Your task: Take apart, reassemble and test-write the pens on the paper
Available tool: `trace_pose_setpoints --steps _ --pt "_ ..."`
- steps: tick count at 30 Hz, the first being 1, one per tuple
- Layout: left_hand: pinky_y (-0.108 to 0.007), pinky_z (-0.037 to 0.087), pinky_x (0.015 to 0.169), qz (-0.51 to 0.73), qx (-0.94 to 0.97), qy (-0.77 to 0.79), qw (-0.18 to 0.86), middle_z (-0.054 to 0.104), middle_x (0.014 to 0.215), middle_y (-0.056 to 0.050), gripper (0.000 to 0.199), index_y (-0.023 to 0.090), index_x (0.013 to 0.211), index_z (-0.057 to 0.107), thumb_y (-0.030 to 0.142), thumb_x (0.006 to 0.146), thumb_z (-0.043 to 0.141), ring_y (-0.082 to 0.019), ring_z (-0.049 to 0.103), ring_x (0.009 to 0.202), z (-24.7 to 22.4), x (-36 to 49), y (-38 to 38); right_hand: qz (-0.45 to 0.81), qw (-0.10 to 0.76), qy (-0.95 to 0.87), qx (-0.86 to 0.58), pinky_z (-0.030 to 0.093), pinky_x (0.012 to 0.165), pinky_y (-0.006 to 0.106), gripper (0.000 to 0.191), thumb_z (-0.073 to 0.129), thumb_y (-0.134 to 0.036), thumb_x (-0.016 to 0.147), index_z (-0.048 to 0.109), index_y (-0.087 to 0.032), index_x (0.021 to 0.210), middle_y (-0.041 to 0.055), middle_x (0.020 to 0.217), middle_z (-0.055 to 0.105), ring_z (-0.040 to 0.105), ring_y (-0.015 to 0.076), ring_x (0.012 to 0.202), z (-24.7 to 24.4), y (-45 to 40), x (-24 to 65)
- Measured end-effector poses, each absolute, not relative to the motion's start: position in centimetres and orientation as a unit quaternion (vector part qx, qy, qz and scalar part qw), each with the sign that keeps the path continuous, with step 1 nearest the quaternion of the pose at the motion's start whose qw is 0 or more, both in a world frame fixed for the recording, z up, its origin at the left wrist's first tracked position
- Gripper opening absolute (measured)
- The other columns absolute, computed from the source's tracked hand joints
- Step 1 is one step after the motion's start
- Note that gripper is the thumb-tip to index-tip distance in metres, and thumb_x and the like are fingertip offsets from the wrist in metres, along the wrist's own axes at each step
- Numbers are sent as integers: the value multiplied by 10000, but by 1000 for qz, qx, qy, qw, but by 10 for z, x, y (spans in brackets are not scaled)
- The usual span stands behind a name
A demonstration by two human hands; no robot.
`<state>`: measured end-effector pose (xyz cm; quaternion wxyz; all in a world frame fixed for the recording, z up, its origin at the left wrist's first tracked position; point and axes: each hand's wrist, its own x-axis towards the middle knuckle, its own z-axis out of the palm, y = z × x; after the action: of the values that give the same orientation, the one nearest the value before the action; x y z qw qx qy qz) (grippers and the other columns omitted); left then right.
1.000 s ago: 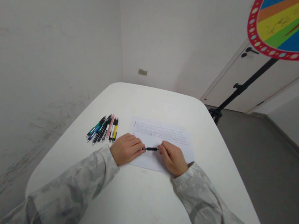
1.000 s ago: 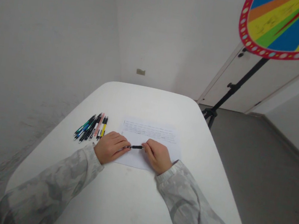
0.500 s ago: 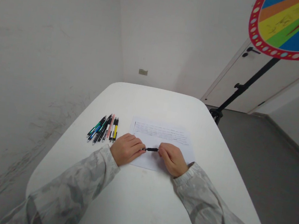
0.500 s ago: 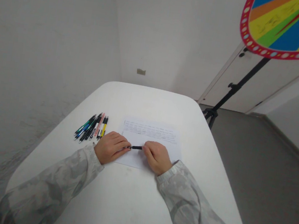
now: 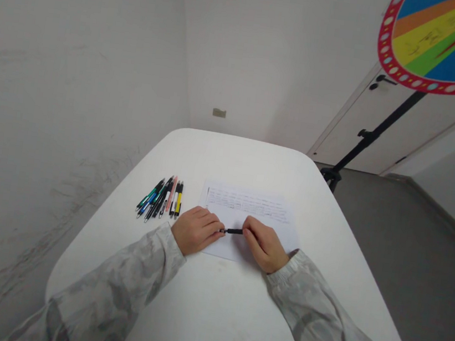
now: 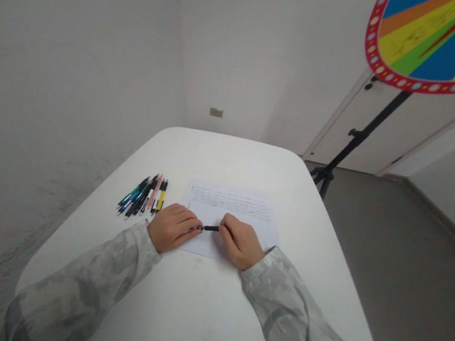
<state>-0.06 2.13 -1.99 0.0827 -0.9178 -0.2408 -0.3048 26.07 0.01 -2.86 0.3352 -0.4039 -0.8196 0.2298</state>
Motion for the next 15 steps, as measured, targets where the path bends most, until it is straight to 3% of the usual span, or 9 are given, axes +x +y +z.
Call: trace_pose_setpoints --steps 4,10,15 --pt "-354 484 764 -309 -918 -234 79 754 913 -45 189 183 1047 699 313 1099 572 -179 666 821 -22 0 21 209 309 -828 -419 323 622 322 409 343 -384 1117 381 -248 733 -18 630 457 451 166 585 -32 2 260" --pt "-354 482 748 -325 -914 -230 81 758 907 -41 176 179 1049 694 303 1097 579 -181 661 809 -21 0 22 222 316 -830 -402 347 647 310 309 400 -378 1092 436 -247 814 -16 700 509 483 167 627 -31 0 261" --pt "-340 490 740 -348 -906 -220 98 754 882 -24 139 178 1034 688 283 1084 612 -173 658 793 -19 -1 22 256 311 -820 -406 326 631 312 407 361 -452 1113 375 -247 762 -29 656 451 456 160 606 -32 1 261"
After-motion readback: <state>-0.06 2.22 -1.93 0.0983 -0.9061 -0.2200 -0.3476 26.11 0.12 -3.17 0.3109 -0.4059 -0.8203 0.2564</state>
